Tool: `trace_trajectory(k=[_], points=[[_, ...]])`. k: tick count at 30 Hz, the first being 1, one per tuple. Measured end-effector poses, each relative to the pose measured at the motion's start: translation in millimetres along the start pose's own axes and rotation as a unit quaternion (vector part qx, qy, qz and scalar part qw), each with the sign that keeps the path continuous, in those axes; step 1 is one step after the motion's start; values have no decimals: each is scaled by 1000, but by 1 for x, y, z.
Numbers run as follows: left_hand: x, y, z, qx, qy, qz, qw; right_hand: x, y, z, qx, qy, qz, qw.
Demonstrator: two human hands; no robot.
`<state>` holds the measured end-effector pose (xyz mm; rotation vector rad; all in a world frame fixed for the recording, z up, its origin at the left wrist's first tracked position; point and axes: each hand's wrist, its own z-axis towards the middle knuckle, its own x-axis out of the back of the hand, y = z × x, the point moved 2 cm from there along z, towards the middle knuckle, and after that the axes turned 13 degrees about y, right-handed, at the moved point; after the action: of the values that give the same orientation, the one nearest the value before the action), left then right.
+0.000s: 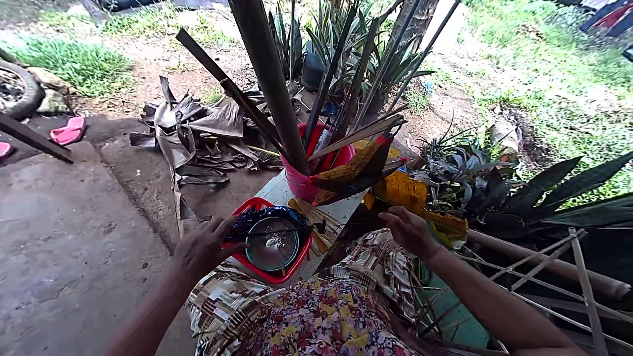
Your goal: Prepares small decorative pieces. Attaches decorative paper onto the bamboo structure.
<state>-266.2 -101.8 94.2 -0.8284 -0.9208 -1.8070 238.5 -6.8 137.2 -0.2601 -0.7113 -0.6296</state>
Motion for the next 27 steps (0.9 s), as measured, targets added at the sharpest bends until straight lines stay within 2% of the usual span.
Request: trace_trajectory(k=[2,3,4,6,7,8,10,11,12,14,16,18,20,22,24,27], points=[[-2,-43,-24,-24,-67,84,994,0,60,-37,-15,-119,-77,990],[3,-68,-36,11,-80,128,988,6,91,-55,-46,-195,-122,972],[14,-93,-48,87,-93,171,977,15,120,-71,-94,-278,-170,941],[44,-147,-73,331,-102,201,916,44,165,-95,-212,-398,-258,854],[63,-169,-86,455,-74,189,867,61,181,-104,-267,-413,-292,820],[79,-188,-99,543,-24,180,820,77,191,-109,-315,-410,-317,795],[102,-193,-108,638,80,152,750,98,197,-111,-380,-374,-343,773],[104,-190,-104,652,108,145,736,100,197,-106,-403,-346,-342,775],[99,-185,-96,643,119,132,745,96,195,-98,-425,-317,-331,781],[73,-162,-67,575,93,103,806,68,184,-76,-459,-289,-280,792],[35,-120,-29,494,7,59,868,21,161,-53,-472,-316,-208,796],[-13,-87,-7,441,-106,44,890,-35,124,-37,-442,-401,-132,791],[-59,-65,-4,434,-216,65,872,-90,77,-26,-364,-499,-67,783],[-88,-44,-8,454,-278,94,841,-137,34,-19,-311,-550,-22,774],[-101,-20,-14,472,-298,114,822,-176,7,-13,-318,-560,4,765],[-113,-2,-24,488,-310,127,806,-224,-7,-2,-382,-530,31,757]])
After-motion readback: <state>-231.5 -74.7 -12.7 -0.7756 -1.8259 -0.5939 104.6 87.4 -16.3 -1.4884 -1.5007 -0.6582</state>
